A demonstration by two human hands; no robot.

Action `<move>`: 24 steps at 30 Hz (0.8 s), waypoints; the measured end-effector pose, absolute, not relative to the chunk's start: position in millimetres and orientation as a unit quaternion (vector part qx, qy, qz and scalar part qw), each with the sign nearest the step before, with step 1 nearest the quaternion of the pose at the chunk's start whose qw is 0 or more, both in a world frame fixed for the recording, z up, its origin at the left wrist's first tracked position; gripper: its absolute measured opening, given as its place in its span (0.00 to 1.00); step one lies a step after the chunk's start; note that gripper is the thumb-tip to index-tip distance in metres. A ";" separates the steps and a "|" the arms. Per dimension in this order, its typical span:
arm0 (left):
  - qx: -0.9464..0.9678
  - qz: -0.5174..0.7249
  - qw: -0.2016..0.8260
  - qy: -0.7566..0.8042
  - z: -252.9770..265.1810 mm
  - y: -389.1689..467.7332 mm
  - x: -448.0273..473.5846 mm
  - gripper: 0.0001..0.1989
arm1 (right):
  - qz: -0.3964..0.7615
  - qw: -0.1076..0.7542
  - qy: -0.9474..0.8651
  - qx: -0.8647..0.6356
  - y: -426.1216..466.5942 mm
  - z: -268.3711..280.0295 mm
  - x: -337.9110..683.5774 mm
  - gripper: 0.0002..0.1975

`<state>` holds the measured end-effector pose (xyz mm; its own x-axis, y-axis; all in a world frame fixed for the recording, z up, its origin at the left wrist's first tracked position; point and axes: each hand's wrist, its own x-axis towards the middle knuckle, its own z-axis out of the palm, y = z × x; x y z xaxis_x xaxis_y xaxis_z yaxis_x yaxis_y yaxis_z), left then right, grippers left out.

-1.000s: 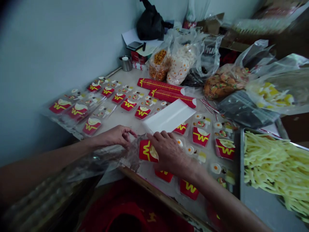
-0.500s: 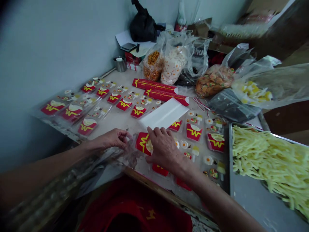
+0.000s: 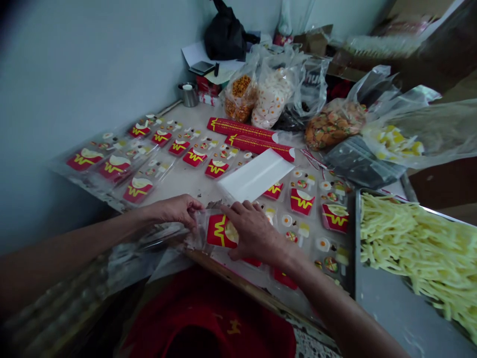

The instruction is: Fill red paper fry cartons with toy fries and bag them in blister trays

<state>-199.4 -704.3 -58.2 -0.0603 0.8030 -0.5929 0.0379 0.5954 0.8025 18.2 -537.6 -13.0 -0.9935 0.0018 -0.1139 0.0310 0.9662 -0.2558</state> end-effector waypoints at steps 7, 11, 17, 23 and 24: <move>0.394 0.256 0.666 0.579 -51.3 -699.0 -209.3 0.15 | -0.045 0.012 0.998 -0.047 -540.2 -6.8 25.6 0.53; 0.415 0.229 0.678 0.562 -50.8 -689.6 -212.1 0.14 | -0.038 0.016 0.999 -0.034 -540.5 -9.3 27.9 0.51; 0.424 0.253 0.658 0.569 -58.1 -679.6 -208.8 0.16 | -0.065 0.020 0.998 -0.014 -543.1 -24.1 27.8 0.49; 0.472 0.225 0.634 0.569 -32.0 -648.4 -211.5 0.11 | -0.055 0.017 0.998 -0.015 -540.7 -20.1 24.1 0.50; 0.489 0.225 0.635 0.554 -27.7 -641.7 -210.6 0.11 | -0.055 0.015 0.998 -0.013 -542.2 -18.2 23.2 0.50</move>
<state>-210.6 -641.7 -27.7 0.2849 0.8278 -0.4833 0.2558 0.4202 0.8706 23.2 -542.2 -18.2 -0.9992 -0.0281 -0.0282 -0.0249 0.9937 -0.1096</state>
